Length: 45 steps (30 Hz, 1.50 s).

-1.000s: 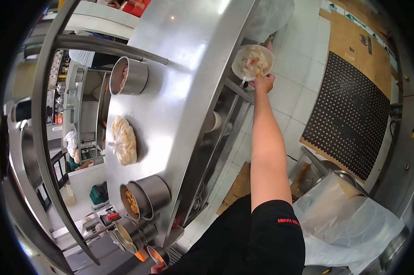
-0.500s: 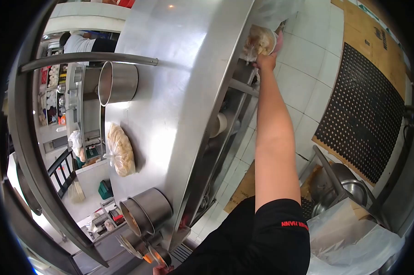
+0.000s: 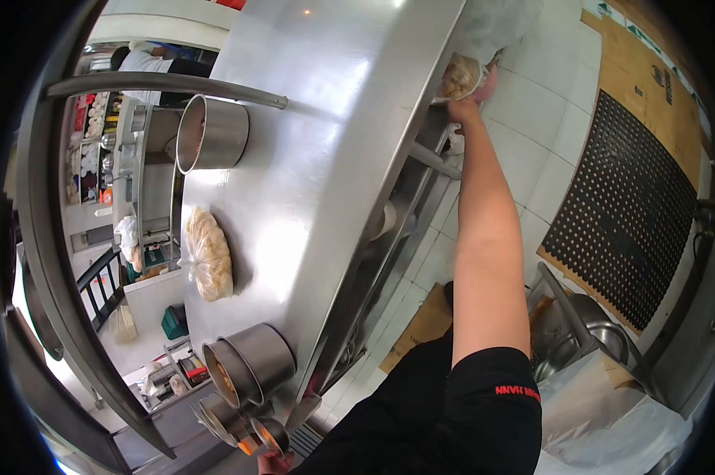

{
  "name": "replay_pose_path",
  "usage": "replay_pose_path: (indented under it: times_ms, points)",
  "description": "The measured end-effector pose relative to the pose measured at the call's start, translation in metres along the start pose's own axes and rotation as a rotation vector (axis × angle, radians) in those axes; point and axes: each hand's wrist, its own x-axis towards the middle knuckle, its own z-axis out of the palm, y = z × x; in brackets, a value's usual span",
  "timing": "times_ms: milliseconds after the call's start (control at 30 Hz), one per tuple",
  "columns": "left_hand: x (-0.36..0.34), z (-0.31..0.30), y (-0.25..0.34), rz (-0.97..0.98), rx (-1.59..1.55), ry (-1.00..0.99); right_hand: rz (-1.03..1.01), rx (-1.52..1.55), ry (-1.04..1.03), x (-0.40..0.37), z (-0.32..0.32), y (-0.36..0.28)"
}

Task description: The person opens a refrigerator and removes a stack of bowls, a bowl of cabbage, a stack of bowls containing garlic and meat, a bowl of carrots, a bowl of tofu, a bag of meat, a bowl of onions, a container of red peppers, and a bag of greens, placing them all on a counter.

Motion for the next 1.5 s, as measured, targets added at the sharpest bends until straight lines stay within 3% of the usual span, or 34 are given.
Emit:
replay_pose_path:
  times_ms: [33,100,200,233,300,400,467,533,667,700,733,767,800,833,900,967,1067,1100,1167,1200,1267,1300,1367,1500]
  points:
    - [0.000,0.006,0.002,-0.013,-0.013,0.016,0.001,-0.002,-0.005,0.006,0.004,0.001]
    - [0.001,0.016,0.008,-0.042,-0.018,0.037,-0.321,-0.205,0.478,0.015,0.010,0.003]
    - [0.001,0.023,0.012,-0.061,-0.033,0.046,-0.378,-0.198,0.536,0.047,0.020,0.020]
    - [0.003,0.024,0.013,-0.065,-0.042,0.044,-0.380,-0.198,0.539,0.049,0.014,0.024]
    - [0.005,0.026,0.014,-0.069,-0.057,0.034,-0.420,0.018,0.230,0.045,0.000,0.028]
    - [0.011,0.027,0.016,-0.079,-0.094,0.008,-0.396,0.106,0.107,-0.016,-0.011,0.017]
    - [0.015,0.027,0.014,-0.087,-0.131,-0.020,-0.316,0.019,0.247,-0.017,-0.012,0.044]
    - [0.021,0.022,0.009,-0.097,-0.161,-0.039,-0.225,-0.110,0.422,-0.014,-0.003,0.093]
    - [0.033,0.008,-0.005,-0.141,-0.220,-0.115,-0.102,-0.279,0.434,-0.086,0.019,0.189]
    - [0.040,-0.005,-0.013,-0.165,-0.263,-0.170,-0.124,-0.266,0.469,-0.083,0.028,0.245]
    - [0.054,-0.016,-0.023,-0.167,-0.293,-0.185,-0.041,-0.293,0.415,-0.097,0.034,0.282]
    - [0.070,-0.027,-0.036,-0.130,-0.300,-0.266,-0.104,-0.215,0.400,-0.091,0.042,0.345]
    - [0.076,-0.037,-0.050,-0.089,-0.311,-0.343,0.009,-0.077,0.383,-0.121,0.055,0.371]
    - [0.053,-0.015,-0.042,-0.050,-0.358,-0.370,0.173,0.086,0.242,-0.191,0.064,0.344]
    - [0.082,-0.048,-0.079,0.001,-0.379,-0.428,0.393,0.166,0.169,-0.276,0.086,0.337]
    - [0.089,-0.057,-0.096,0.081,-0.385,-0.452,0.075,-0.305,-0.090,-0.242,0.083,0.476]
    - [0.073,-0.063,-0.098,0.209,-0.358,-0.448,0.363,-0.158,-0.143,-0.477,0.149,0.302]
    - [0.093,-0.080,-0.117,0.253,-0.312,-0.421,0.364,-0.219,-0.171,-0.511,0.162,0.293]
    - [0.059,-0.076,-0.096,0.262,-0.326,-0.400,0.239,-0.436,-0.427,-0.571,0.188,0.295]
    - [0.061,-0.082,-0.099,0.282,-0.331,-0.395,0.246,-0.483,-0.456,-0.605,0.202,0.293]
    - [0.066,-0.091,-0.105,0.351,-0.289,-0.372,0.088,-0.522,-0.708,-0.670,0.229,0.278]
    - [0.066,-0.093,-0.105,0.382,-0.325,-0.393,0.083,-0.548,-0.714,-0.701,0.243,0.270]
    - [0.071,-0.099,-0.113,0.441,-0.355,-0.426,-0.131,-0.522,-0.923,-0.761,0.272,0.254]
    - [0.059,-0.105,-0.110,0.444,-0.470,-0.453,-0.150,-0.392,-1.008,-0.843,0.330,0.226]
